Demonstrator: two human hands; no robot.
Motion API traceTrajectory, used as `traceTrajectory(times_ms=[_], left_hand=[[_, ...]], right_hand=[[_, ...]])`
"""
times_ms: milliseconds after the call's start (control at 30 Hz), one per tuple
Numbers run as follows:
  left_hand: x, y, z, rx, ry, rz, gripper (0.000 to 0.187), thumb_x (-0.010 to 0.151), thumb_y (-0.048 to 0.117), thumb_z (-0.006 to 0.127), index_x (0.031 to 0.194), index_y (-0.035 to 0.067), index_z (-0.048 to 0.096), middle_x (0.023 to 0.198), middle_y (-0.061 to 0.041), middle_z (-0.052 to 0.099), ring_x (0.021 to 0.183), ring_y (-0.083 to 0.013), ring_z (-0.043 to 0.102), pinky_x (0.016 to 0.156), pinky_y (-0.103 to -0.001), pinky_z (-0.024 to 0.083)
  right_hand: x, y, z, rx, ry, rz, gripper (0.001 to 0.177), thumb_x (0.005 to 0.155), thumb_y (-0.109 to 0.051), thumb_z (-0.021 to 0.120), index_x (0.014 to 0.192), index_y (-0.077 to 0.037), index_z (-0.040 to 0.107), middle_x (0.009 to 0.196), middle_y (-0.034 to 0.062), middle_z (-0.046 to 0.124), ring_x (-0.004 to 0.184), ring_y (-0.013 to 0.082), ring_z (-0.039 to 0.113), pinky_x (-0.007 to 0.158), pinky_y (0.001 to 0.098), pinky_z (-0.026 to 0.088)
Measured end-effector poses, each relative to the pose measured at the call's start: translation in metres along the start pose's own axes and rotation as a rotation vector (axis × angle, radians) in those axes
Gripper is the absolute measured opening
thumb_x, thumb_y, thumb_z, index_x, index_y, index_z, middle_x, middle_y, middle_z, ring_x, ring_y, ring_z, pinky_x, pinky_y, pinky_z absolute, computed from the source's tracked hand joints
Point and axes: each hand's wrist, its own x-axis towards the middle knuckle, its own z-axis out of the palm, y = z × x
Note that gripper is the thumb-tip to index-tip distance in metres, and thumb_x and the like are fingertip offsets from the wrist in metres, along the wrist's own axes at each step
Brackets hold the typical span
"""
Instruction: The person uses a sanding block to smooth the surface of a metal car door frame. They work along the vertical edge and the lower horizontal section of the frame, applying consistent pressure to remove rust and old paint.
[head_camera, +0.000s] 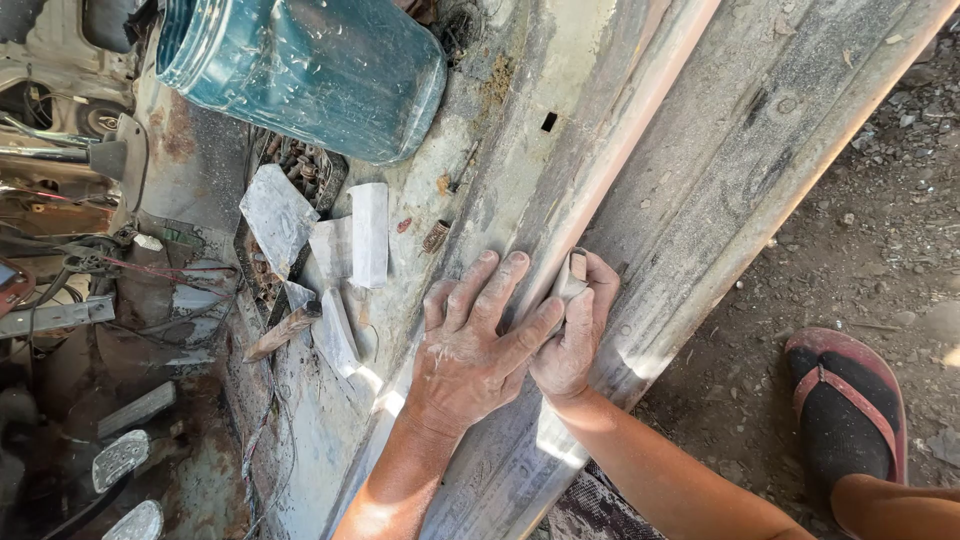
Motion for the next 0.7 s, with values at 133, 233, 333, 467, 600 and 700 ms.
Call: traceTrajectory(times_ms=[133,233,333,467,600,700], left_hand=[[-0.002,-0.001,-0.001,-0.032,0.024,-0.025,0.021,0.095,0.020,0.060,0.112,0.023,0.071,0.140,-0.015,0.059,0.129,-0.0375,0.058,0.094,-0.047,0.043],[0.001,0.000,-0.002,-0.030,0.018,-0.034,0.018,0.091,0.015,0.060,0.105,0.022,0.069,0.139,-0.014,0.058,0.129,-0.0367,0.058,0.093,-0.047,0.044],[0.000,-0.003,0.001,-0.041,0.034,-0.039,0.007,0.093,0.019,0.064,0.097,0.021,0.069,0.138,-0.013,0.060,0.127,-0.0365,0.060,0.093,-0.045,0.045],[0.005,0.000,-0.001,-0.022,0.039,-0.053,0.003,0.094,0.021,0.065,0.096,0.022,0.068,0.137,-0.011,0.061,0.127,-0.0347,0.060,0.094,-0.045,0.044],[0.003,0.000,0.000,0.001,0.051,-0.051,0.001,0.094,0.023,0.068,0.095,0.023,0.067,0.135,-0.010,0.062,0.125,-0.0336,0.062,0.093,-0.044,0.045],[0.002,-0.001,0.000,-0.006,0.044,-0.059,0.001,0.095,0.023,0.067,0.095,0.023,0.067,0.136,-0.010,0.061,0.127,-0.0332,0.060,0.093,-0.044,0.045]], right_hand=[[0.003,-0.005,0.001,-0.030,-0.061,-0.059,0.043,0.103,-0.039,0.045,0.128,-0.004,0.044,0.110,0.0116,0.043,0.099,0.0146,0.045,0.095,0.0328,0.036],[0.003,-0.011,0.017,0.115,-0.058,-0.055,0.047,0.097,-0.040,0.055,0.127,-0.006,0.042,0.100,0.0063,0.051,0.093,0.0114,0.051,0.087,0.0331,0.041],[0.010,-0.016,0.019,-0.090,-0.041,-0.137,0.043,0.108,-0.039,0.033,0.126,-0.003,0.047,0.109,0.0136,0.046,0.103,0.0219,0.050,0.098,0.0367,0.036],[0.009,0.016,-0.023,-0.047,-0.181,-0.077,0.049,0.114,-0.034,0.020,0.115,-0.002,0.057,0.099,0.0080,0.066,0.077,0.0126,0.057,0.074,0.0272,0.049],[0.032,0.010,-0.011,0.316,-0.049,-0.069,0.043,0.110,-0.035,0.031,0.133,-0.004,0.050,0.109,0.0142,0.063,0.086,0.0199,0.066,0.091,0.0362,0.049],[0.066,-0.048,0.004,0.215,0.010,-0.105,0.048,0.104,-0.050,0.038,0.124,-0.011,0.056,0.098,0.0059,0.068,0.079,0.0113,0.068,0.074,0.0254,0.057]])
